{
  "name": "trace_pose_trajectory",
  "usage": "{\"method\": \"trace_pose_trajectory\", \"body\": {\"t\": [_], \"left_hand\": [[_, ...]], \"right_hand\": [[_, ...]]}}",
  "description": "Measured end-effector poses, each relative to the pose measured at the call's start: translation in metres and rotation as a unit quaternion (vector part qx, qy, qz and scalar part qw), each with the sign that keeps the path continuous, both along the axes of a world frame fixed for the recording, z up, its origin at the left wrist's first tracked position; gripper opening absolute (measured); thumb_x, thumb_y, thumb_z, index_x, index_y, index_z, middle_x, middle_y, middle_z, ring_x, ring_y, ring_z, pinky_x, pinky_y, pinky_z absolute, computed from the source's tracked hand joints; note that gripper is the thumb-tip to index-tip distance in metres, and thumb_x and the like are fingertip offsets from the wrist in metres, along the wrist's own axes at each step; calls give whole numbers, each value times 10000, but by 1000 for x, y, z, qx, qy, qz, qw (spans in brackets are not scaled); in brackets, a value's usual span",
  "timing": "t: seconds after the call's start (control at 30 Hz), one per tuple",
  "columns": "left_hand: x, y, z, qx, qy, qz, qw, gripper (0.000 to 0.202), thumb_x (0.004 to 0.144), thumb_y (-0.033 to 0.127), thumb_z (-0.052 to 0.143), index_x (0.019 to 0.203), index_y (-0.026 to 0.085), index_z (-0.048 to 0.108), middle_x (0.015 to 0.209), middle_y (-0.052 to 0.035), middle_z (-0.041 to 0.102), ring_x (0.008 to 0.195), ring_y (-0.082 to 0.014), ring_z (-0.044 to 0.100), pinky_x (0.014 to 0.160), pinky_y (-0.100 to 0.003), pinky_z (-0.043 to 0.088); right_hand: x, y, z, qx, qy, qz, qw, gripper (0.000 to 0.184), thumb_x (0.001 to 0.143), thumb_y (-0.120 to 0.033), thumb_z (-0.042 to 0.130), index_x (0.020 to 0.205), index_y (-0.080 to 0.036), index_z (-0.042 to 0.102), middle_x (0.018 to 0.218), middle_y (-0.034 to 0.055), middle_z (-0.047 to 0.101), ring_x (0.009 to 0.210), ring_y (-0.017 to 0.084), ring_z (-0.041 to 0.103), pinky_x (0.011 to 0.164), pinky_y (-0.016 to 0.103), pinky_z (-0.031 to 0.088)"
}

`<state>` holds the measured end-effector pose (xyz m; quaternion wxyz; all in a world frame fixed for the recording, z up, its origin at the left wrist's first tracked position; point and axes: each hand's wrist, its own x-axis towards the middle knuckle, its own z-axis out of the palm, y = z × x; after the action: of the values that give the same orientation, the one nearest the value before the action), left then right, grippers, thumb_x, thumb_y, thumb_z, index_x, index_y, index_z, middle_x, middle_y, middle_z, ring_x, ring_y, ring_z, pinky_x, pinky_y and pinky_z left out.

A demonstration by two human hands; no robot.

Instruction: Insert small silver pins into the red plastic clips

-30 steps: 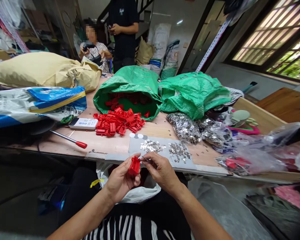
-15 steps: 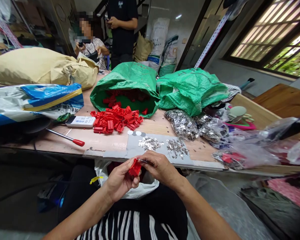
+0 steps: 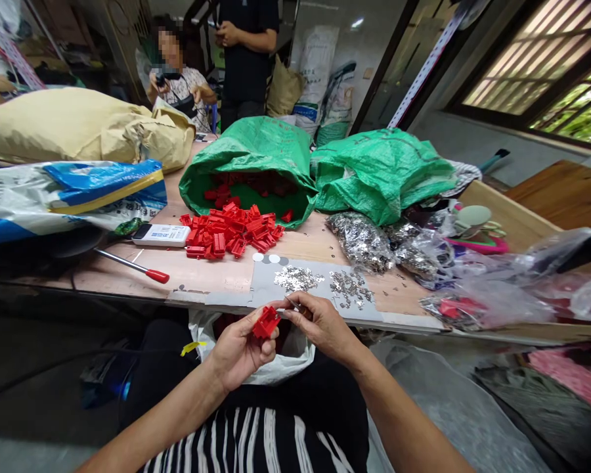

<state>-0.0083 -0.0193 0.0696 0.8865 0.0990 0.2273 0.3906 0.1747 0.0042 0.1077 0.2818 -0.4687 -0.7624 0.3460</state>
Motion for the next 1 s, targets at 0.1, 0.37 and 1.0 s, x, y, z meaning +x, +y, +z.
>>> {"method": "trace_pose_trajectory", "body": {"t": [0.1,0.37,1.0], "left_hand": [[0,0,1,-3,-6,-1,1000,318,899,281,483,1175,156,578,704,-50,586,502,-72,492,509,-186,371],[-1,0,-4,-22,-32,-13,999,214,895,233,456,1012,135,606,679,-47,571,488,-71,493,482,-174,372],[3,-5,-3,266,330,100,900,441,744,312,703,1159,209,593,1071,-67,658,905,-189,610,820,-295,476]], "right_hand": [[-1,-2,-1,-19,28,8,999,106,881,-241,536,920,-175,609,843,11,669,701,116,553,620,209,418],[-2,-5,4,-18,23,54,998,213,875,-175,533,1070,-208,612,1000,32,667,872,143,598,756,242,451],[-3,-13,-16,-14,47,28,998,101,839,-175,585,936,-190,608,865,15,644,760,127,564,705,229,428]]}}
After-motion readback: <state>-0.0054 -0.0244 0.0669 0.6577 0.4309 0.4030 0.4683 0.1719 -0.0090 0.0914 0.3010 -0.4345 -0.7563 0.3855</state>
